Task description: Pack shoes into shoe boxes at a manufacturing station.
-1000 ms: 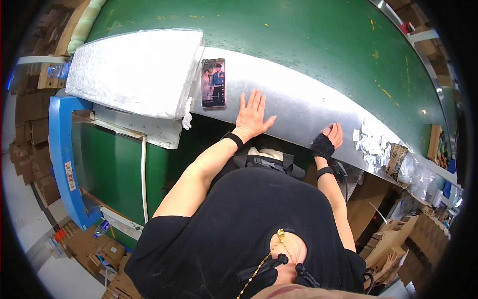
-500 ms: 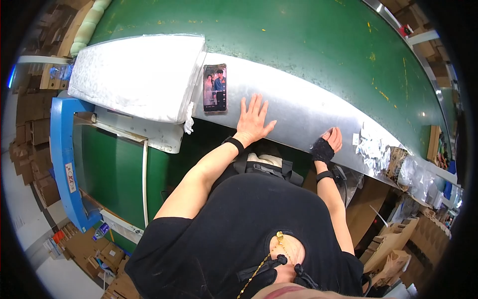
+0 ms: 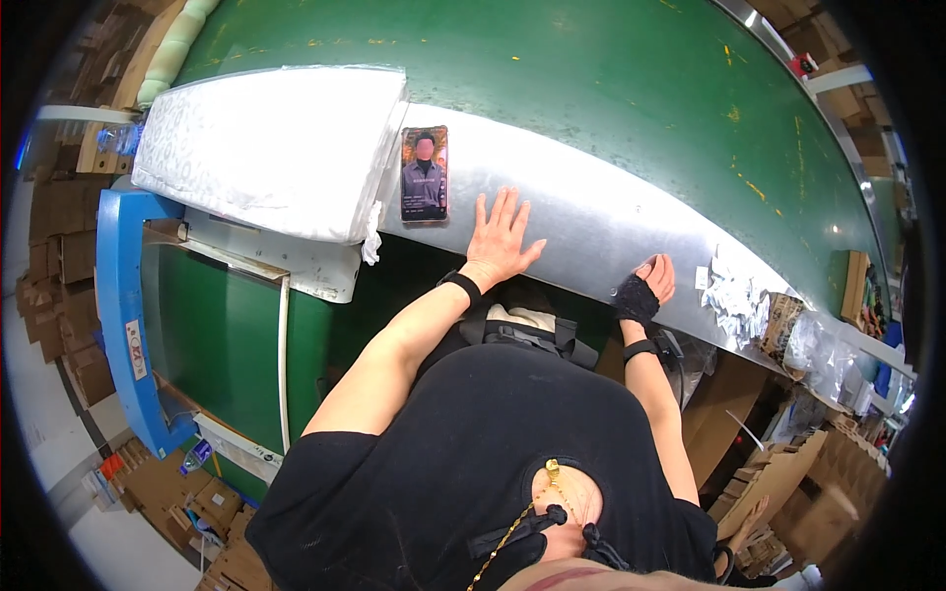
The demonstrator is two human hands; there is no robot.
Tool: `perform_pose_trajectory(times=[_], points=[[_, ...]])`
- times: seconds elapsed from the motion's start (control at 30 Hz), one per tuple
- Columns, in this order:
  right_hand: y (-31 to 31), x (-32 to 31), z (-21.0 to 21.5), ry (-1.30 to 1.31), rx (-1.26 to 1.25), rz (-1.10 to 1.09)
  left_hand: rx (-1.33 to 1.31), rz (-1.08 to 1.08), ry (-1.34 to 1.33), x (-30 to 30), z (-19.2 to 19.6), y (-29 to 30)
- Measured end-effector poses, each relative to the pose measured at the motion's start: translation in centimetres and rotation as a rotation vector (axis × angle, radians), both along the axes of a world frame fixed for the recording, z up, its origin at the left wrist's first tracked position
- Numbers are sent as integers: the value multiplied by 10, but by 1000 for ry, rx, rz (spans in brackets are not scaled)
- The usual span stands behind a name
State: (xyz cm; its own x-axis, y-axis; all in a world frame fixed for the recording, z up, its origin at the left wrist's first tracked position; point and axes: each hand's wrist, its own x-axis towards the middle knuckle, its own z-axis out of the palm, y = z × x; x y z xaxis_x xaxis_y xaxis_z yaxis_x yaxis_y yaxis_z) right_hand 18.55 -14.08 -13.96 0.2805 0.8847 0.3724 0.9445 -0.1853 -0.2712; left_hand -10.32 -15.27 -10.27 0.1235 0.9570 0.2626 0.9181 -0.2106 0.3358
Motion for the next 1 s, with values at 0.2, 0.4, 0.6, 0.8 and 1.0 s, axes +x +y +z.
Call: perform_pose_trajectory(times=[0.2, 0.4, 0.6, 0.8, 1.0], points=[[-1, 0, 1, -3, 0, -2, -2, 0, 10, 1, -1, 0], [0, 0, 1, -28, 22, 4, 3, 3, 15, 1, 0, 0], [0, 0, 1, -12, 15, 1, 15, 0, 11, 1, 0, 0], [0, 1, -2, -24, 19, -10, -9, -6, 12, 1, -2, 0], [0, 0, 0, 8, -2, 5, 18, 0, 12, 1, -2, 0]])
